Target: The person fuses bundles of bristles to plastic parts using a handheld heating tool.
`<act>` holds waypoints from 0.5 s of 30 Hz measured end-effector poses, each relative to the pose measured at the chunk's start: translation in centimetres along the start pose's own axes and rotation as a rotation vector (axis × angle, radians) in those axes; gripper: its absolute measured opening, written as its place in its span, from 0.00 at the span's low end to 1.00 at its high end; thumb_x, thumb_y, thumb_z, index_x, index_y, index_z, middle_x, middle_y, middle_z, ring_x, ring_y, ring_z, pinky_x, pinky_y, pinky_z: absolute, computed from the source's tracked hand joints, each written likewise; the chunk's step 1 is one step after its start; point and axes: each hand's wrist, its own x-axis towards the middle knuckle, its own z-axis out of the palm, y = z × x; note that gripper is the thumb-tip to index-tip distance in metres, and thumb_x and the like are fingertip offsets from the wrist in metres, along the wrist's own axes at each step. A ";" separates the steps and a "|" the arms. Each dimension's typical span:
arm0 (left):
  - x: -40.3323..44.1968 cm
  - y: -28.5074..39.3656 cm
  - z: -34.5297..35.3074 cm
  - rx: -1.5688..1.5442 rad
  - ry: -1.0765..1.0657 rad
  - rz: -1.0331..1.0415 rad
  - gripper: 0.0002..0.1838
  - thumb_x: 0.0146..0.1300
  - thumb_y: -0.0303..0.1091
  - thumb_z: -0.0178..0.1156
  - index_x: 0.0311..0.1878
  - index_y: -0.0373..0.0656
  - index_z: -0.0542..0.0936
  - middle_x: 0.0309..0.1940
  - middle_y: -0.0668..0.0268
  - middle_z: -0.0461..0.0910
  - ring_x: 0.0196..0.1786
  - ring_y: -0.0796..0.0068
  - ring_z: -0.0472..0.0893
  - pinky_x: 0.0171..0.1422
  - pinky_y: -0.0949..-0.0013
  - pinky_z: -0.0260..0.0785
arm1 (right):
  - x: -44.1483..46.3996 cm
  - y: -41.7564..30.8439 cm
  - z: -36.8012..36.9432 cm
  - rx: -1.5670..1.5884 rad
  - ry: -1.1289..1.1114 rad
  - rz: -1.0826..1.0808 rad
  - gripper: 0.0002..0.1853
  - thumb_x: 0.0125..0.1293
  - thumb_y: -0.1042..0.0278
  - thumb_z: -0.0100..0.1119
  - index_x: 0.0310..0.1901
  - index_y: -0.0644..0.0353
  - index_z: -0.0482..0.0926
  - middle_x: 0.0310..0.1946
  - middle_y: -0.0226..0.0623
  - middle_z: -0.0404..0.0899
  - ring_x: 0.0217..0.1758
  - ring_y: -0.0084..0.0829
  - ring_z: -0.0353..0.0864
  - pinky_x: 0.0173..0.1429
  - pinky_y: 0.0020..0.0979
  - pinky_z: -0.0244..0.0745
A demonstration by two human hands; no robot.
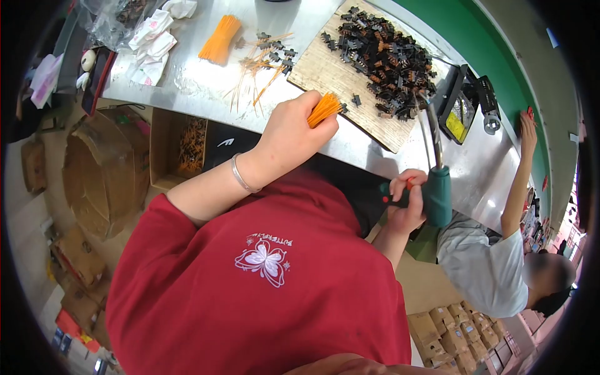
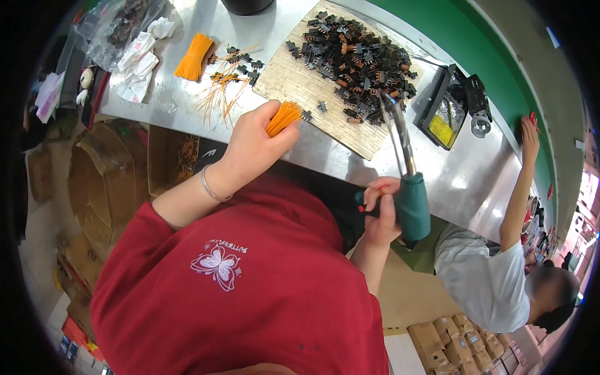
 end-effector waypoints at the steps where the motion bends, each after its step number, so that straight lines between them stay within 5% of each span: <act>1: 0.0 0.0 0.1 -0.010 0.006 -0.005 0.12 0.60 0.33 0.62 0.31 0.34 0.73 0.19 0.56 0.71 0.22 0.73 0.67 0.30 0.66 0.66 | 0.6 0.0 -0.4 0.013 -0.008 0.010 0.07 0.69 0.68 0.51 0.42 0.62 0.69 0.40 0.49 0.75 0.22 0.24 0.68 0.32 0.30 0.67; 5: 0.0 0.1 -0.1 0.020 -0.010 -0.017 0.12 0.60 0.33 0.62 0.32 0.33 0.73 0.19 0.57 0.72 0.23 0.75 0.68 0.30 0.66 0.66 | 0.5 -0.1 -1.2 0.011 -0.097 0.067 0.09 0.69 0.67 0.52 0.43 0.63 0.70 0.41 0.51 0.76 0.21 0.25 0.68 0.32 0.29 0.66; 9: 0.1 0.2 -0.3 0.020 -0.034 -0.042 0.11 0.61 0.32 0.61 0.33 0.33 0.74 0.20 0.58 0.73 0.24 0.77 0.71 0.30 0.67 0.67 | -2.7 0.0 0.1 -0.188 -0.075 0.331 0.05 0.61 0.81 0.54 0.37 0.65 0.79 0.23 0.31 0.76 0.23 0.20 0.70 0.31 0.25 0.69; 12: 0.2 0.0 -0.2 0.001 -0.043 -0.063 0.10 0.61 0.32 0.61 0.33 0.33 0.74 0.20 0.60 0.75 0.24 0.79 0.74 0.30 0.69 0.68 | -4.6 0.9 0.5 -0.564 -0.131 0.199 0.06 0.60 0.85 0.55 0.36 0.65 0.79 0.24 0.30 0.77 0.25 0.20 0.77 0.31 0.23 0.73; 15: 0.3 -0.3 -0.1 -0.022 -0.045 -0.071 0.10 0.62 0.31 0.61 0.33 0.33 0.74 0.20 0.63 0.77 0.24 0.80 0.75 0.30 0.70 0.68 | -5.2 0.9 1.2 -0.459 -0.137 0.221 0.03 0.62 0.82 0.57 0.36 0.64 0.79 0.25 0.31 0.76 0.23 0.21 0.76 0.31 0.22 0.72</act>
